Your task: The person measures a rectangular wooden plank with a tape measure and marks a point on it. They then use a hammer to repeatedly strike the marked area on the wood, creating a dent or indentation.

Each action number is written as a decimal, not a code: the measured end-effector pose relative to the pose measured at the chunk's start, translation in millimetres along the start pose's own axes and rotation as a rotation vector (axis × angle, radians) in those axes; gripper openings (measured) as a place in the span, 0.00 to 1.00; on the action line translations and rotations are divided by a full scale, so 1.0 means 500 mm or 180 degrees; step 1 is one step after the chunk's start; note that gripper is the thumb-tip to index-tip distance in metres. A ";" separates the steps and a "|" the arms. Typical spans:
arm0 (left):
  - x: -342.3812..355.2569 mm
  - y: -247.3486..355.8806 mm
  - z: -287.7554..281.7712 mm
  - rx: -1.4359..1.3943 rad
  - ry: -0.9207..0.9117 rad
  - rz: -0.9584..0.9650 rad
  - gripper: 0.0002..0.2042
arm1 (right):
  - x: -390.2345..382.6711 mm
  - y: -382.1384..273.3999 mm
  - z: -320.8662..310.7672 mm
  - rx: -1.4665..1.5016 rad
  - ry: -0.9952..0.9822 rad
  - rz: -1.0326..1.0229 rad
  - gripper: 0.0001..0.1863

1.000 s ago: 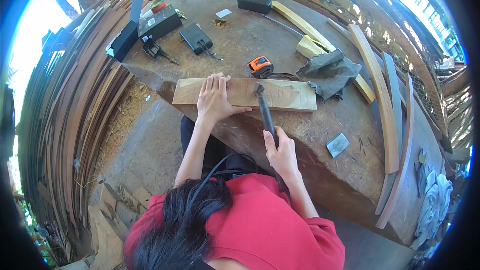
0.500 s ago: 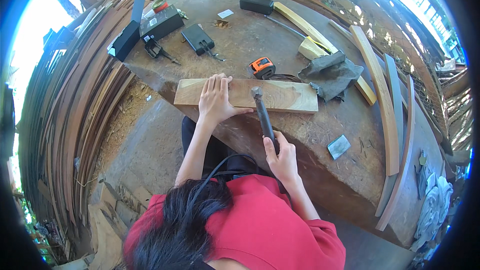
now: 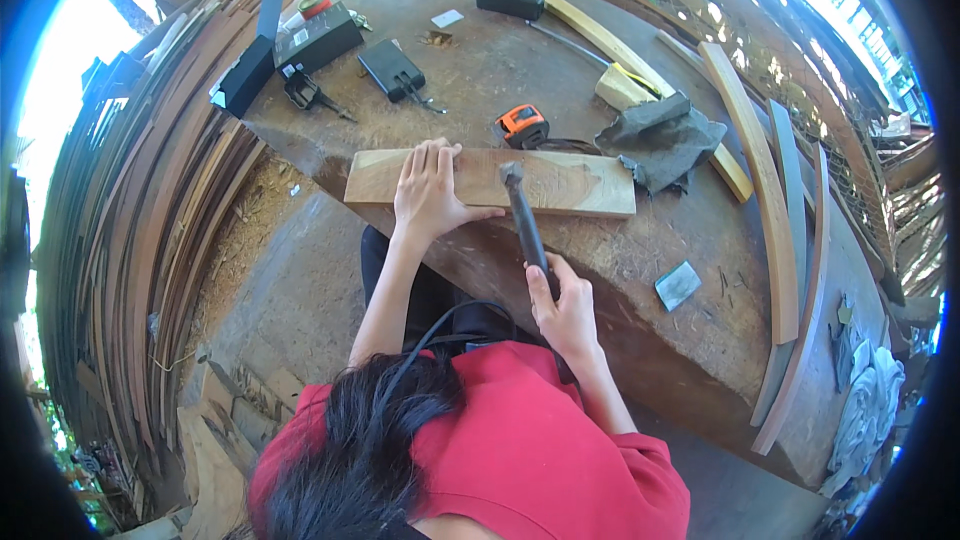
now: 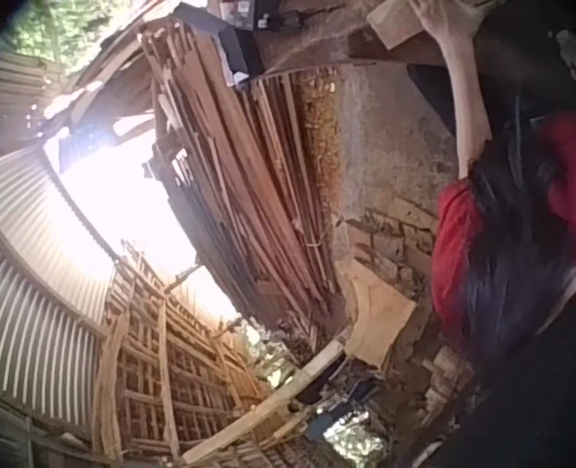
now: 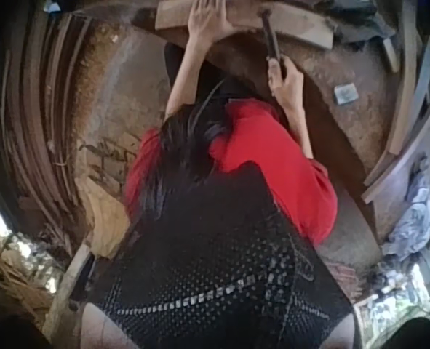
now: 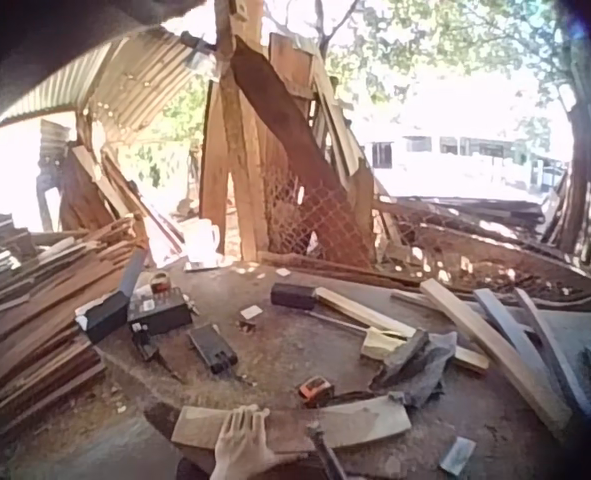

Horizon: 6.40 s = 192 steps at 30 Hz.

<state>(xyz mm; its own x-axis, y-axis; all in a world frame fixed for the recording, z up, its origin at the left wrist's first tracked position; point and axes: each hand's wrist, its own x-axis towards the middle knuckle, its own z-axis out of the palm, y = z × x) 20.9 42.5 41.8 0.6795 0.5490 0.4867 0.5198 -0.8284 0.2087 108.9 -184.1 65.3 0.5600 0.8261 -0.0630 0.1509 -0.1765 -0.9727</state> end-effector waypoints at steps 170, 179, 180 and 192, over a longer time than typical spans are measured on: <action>-0.152 0.545 -0.322 -0.4693 -0.2517 0.4156 0.17 | 0.134 -0.027 -0.132 -0.0805 0.0246 -0.1123 0.14; -0.226 0.402 -0.290 -0.6173 -0.2644 0.3070 0.18 | 0.090 0.009 -0.158 -0.0653 0.0359 -0.1012 0.14; -0.243 0.422 -0.286 -0.6492 -0.2451 0.2925 0.18 | 0.089 0.004 -0.154 -0.0783 0.0406 -0.1004 0.14; -0.154 0.481 -0.325 -0.5180 -0.2215 0.4230 0.15 | 0.134 -0.024 -0.103 -0.0500 0.0307 -0.1186 0.15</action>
<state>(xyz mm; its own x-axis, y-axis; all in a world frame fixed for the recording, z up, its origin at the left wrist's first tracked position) 9.6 -217.3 192.2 0.3872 -0.6093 0.6920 -0.7658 0.2054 0.6094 186.7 -154.1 84.4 0.5161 0.7963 0.3155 0.4760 0.0396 -0.8786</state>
